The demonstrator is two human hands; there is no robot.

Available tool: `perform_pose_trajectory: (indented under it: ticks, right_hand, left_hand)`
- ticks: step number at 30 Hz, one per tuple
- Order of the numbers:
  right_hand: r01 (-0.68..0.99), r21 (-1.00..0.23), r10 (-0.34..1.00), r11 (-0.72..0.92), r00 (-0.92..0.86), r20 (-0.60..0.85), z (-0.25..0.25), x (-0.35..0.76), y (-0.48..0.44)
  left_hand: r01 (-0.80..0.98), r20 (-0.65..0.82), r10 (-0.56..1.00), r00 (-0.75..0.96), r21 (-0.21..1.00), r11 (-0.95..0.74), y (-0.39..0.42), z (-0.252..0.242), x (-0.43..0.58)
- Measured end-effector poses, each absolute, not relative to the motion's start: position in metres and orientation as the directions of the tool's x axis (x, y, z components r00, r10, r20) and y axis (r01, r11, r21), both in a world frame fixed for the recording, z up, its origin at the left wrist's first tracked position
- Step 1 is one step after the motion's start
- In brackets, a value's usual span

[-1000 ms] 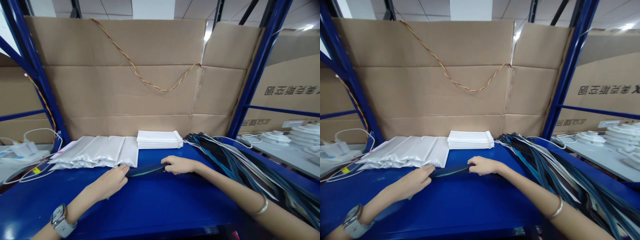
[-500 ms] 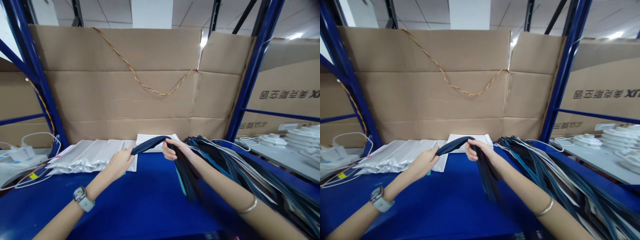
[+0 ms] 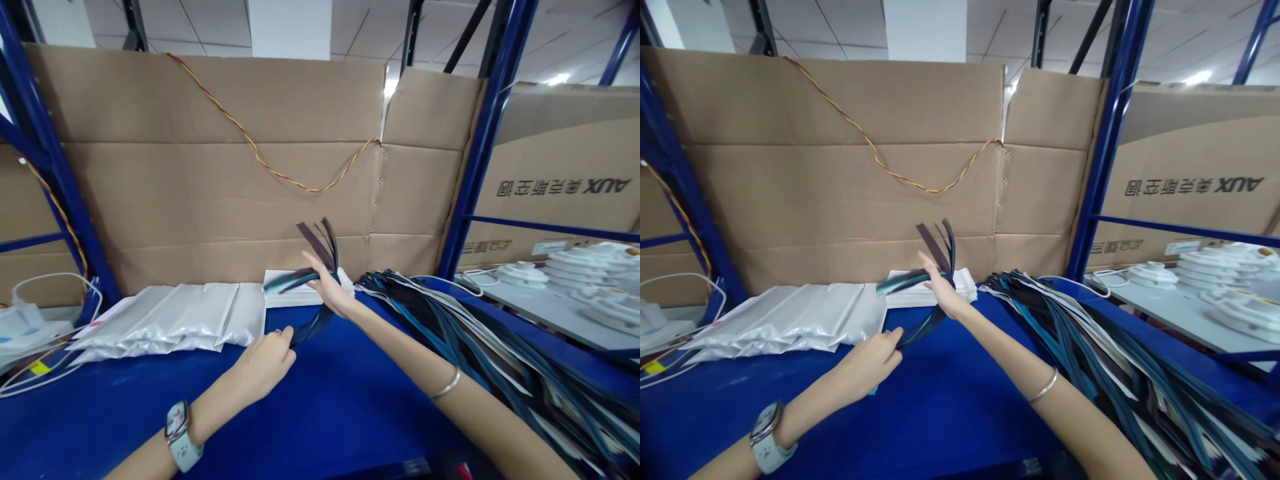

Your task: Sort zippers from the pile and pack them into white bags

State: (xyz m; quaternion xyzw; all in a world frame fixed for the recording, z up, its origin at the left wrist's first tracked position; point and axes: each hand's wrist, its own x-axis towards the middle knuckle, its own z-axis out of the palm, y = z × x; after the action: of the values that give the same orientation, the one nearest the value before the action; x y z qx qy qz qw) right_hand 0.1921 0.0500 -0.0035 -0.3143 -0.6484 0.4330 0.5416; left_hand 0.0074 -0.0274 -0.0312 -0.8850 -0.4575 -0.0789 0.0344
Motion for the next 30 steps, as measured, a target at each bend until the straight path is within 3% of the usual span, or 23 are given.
perform_pose_trajectory:
  ticks: [2, 4, 8, 10, 11, 13, 16, 18, 20, 22, 24, 27, 30]
  right_hand:
    - [0.203, -0.88, 0.873, 0.43, -0.342, 0.348, -0.01, 0.197, 0.037]
    - [0.423, -0.772, 0.847, 0.475, -0.457, 0.271, -0.013, 0.2, 0.019]
    - [0.626, -0.434, 0.76, 0.648, -0.571, 0.312, -0.006, 0.207, -0.003]
    - [0.712, -0.303, 0.773, 0.634, -0.565, 0.29, 0.001, 0.215, -0.003]
    - [0.747, -0.284, 0.798, 0.601, -0.55, 0.245, 0.005, 0.221, -0.002]
    - [0.767, -0.363, 0.838, 0.53, -0.538, 0.086, 0.011, 0.235, -0.002]
    - [0.648, -0.655, 0.769, 0.39, -0.62, -0.156, 0.018, 0.252, -0.007]
    - [0.439, -0.846, 0.726, 0.303, -0.681, -0.093, 0.021, 0.255, -0.012]
    - [0.152, -0.953, 0.769, 0.26, -0.63, 0.109, 0.023, 0.25, -0.013]
    - [-0.106, -0.959, 0.85, 0.264, -0.443, 0.284, 0.023, 0.24, -0.005]
    - [-0.28, -0.924, 0.916, 0.262, -0.229, 0.329, 0.021, 0.228, 0.009]
    - [-0.43, -0.882, 0.969, 0.194, -0.058, 0.242, 0.017, 0.211, 0.034]
    - [-0.542, -0.839, 0.99, 0.052, -0.083, 0.115, 0.013, 0.194, 0.052]
  left_hand:
    - [0.825, 0.193, 0.804, 0.562, -0.059, -0.563, -0.026, -0.023, 0.003]
    - [0.83, 0.211, 0.804, 0.556, -0.092, -0.55, -0.023, -0.014, -0.003]
    - [0.854, 0.295, 0.804, 0.516, -0.111, -0.507, -0.018, 0.003, -0.016]
    - [0.879, 0.327, 0.817, 0.475, -0.134, -0.458, -0.015, 0.012, -0.024]
    - [0.891, 0.342, 0.823, 0.453, -0.145, -0.43, -0.013, 0.016, -0.028]
    - [0.91, 0.383, 0.826, 0.413, -0.153, -0.385, -0.007, 0.023, -0.038]
    - [0.935, 0.432, 0.831, 0.351, -0.125, -0.33, 0.002, 0.028, -0.051]
    - [0.945, 0.442, 0.838, 0.319, -0.08, -0.318, 0.007, 0.027, -0.054]
    - [0.944, 0.435, 0.849, 0.301, -0.01, -0.329, 0.009, 0.022, -0.052]
    - [0.93, 0.401, 0.868, 0.295, 0.088, -0.357, 0.007, 0.013, -0.043]
    - [0.89, 0.339, 0.889, 0.309, 0.226, -0.396, 0.003, 0.002, -0.03]
    - [0.77, 0.247, 0.893, 0.377, 0.452, -0.45, -0.006, -0.014, -0.007]
    - [0.679, 0.223, 0.885, 0.409, 0.574, -0.458, -0.014, -0.026, 0.018]
